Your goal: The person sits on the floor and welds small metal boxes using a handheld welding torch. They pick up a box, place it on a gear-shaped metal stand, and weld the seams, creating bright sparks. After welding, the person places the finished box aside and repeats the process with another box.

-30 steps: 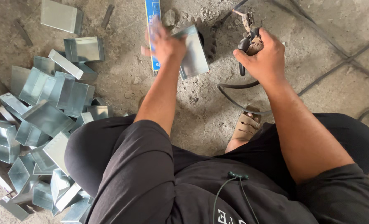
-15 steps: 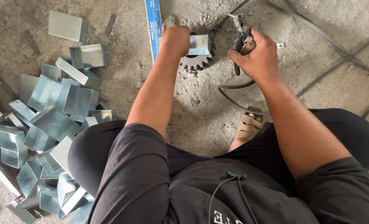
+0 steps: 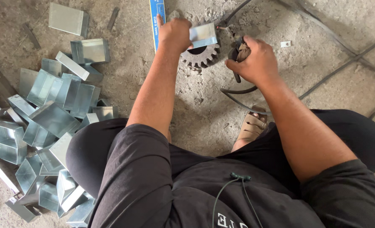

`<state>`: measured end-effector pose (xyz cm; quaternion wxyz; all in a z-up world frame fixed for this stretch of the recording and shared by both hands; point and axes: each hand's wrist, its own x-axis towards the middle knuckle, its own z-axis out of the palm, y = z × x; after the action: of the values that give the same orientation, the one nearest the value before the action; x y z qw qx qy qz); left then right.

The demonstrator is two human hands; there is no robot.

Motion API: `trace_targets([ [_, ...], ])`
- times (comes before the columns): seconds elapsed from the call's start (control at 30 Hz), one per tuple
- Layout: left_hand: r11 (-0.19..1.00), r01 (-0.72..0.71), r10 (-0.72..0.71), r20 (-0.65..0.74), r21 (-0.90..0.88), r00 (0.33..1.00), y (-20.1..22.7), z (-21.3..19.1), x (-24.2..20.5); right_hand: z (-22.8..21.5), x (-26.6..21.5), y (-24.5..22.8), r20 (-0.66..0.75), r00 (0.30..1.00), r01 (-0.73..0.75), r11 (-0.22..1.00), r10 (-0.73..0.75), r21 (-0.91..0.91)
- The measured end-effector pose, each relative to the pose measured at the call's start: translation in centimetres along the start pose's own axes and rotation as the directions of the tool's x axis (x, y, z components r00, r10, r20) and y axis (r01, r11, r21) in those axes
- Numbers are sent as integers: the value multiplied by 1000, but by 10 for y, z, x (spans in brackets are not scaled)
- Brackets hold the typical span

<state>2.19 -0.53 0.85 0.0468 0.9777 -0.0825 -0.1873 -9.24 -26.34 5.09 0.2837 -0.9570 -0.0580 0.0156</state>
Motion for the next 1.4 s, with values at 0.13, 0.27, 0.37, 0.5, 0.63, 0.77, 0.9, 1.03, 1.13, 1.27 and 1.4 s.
trace_targets([
  [0.13,999,31,-31,-8,22,999,-2,-6,-3,2,-5,-2,-31,998,46,997,-48,-57],
  [0.27,999,34,-34,-16,34,999,-1,-9,-6,2,-6,-7,3,1000,-11,996,11,-87],
  [0.37,999,28,-27,-64,19,998,0,-10,-7,0,-6,-11,38,999,-34,996,37,-79],
  [0.5,999,28,-27,-63,27,998,-1,-7,-3,-1,-6,-15,22,999,-26,995,28,-98],
  [0.63,999,25,-22,-76,42,997,-5,0,1,-2,-7,-16,53,997,-48,995,53,-85],
  [0.77,1000,0,-2,-83,-26,997,-13,4,7,-5,-6,-20,1,1000,-7,996,7,-91],
  [0.9,999,42,-42,-1,11,999,-16,9,19,-9,-2,-27,55,996,-65,995,70,-79],
  [1.03,999,38,-38,-12,19,999,-25,24,32,-11,-2,-29,178,967,-167,982,180,-86],
  [1.13,999,22,-21,-51,30,998,-34,36,39,-9,-2,-26,94,988,-111,989,120,-97],
  [1.27,998,10,0,-140,65,990,-34,40,32,-2,0,-15,55,995,-84,995,87,-62],
  [1.4,997,3,3,-77,76,997,-16,22,16,1,-1,-2,-72,997,6,999,-9,-33],
])
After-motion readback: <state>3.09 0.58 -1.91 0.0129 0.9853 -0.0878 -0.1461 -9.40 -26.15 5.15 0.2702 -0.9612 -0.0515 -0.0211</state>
